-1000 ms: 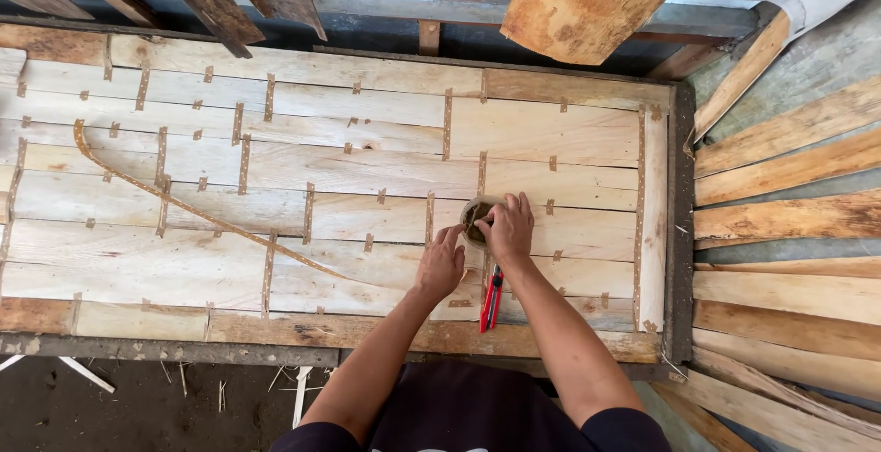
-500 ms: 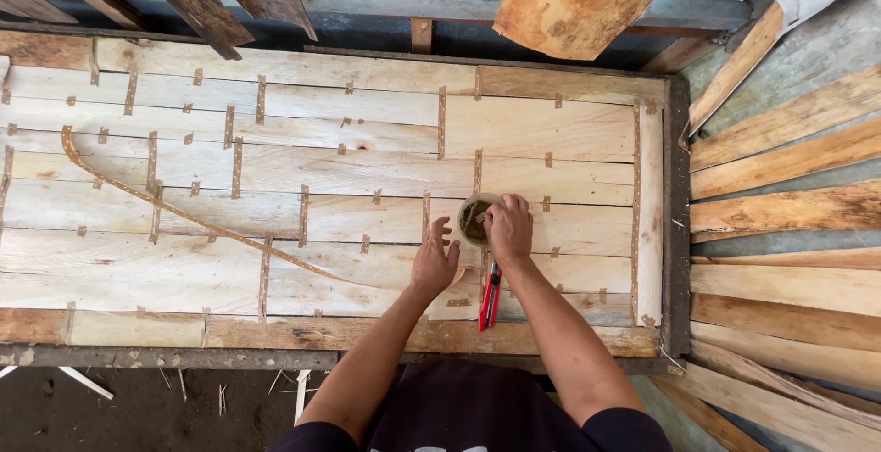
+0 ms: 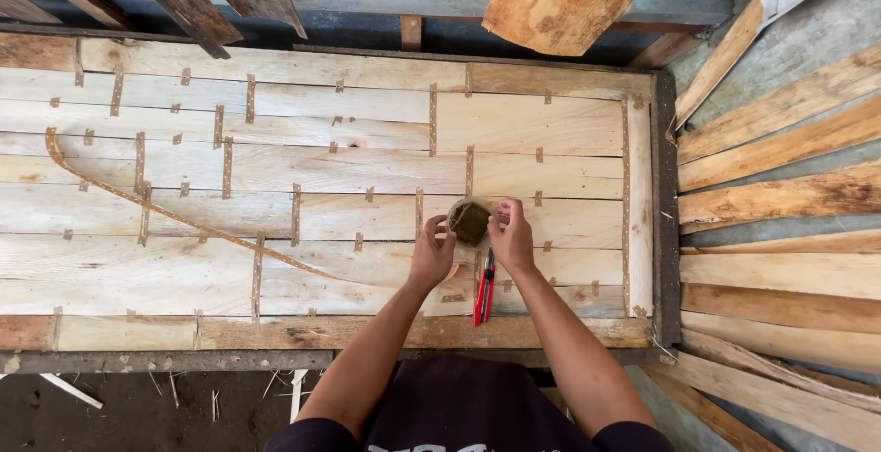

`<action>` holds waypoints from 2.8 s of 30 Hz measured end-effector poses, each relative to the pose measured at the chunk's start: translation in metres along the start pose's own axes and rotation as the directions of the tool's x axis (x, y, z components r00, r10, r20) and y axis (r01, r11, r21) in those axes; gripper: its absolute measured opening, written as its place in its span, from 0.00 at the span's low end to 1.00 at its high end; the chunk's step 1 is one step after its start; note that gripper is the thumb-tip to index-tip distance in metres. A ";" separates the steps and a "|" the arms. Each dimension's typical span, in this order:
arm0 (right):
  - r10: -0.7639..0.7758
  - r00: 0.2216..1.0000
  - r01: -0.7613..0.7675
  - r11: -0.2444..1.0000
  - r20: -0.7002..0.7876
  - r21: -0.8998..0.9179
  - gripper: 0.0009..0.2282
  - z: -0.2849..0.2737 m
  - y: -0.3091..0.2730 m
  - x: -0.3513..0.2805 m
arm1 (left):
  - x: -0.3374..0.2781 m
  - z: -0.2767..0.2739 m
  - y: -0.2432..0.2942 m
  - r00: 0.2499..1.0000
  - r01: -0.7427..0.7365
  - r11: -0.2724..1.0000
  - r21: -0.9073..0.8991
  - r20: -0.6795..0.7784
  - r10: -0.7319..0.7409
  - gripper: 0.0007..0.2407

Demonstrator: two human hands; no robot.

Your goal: The person applies glue from a small container to the joints of a wooden board using a thin stick. They spread the glue along the seams and press the wood pieces together to secure the joints.

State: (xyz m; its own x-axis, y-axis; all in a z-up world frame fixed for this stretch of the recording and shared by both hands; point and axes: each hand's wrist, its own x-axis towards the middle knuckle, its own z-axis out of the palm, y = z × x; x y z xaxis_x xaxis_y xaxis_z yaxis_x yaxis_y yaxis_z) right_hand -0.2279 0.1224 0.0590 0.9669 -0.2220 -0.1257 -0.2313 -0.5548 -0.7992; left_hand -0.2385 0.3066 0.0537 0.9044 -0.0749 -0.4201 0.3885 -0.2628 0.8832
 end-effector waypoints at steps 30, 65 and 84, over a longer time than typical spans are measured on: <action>-0.048 0.998 0.055 0.977 0.040 -0.206 0.32 -0.045 0.079 -0.101 | -0.090 0.021 -0.045 0.978 -0.192 0.831 0.522 0.030 0.207 0.14; 0.064 0.986 -0.018 0.957 0.152 -0.288 0.38 -0.123 0.134 -0.087 | -0.074 0.157 -0.065 0.824 -0.563 0.413 0.716 0.527 0.211 0.23; 0.014 1.000 -0.014 0.989 -0.005 -0.147 0.38 -0.097 0.084 -0.101 | -0.104 0.017 -0.078 0.952 -0.264 0.586 0.766 0.110 0.285 0.25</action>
State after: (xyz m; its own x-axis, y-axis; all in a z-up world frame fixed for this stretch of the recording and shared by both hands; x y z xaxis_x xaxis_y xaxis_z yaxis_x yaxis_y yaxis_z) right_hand -0.3558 0.0203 0.0615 0.9631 -0.2335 -0.1339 -0.2584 -0.6633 -0.7023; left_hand -0.3658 0.3190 0.0246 0.9524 -0.2525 -0.1709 -0.1469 -0.8712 0.4685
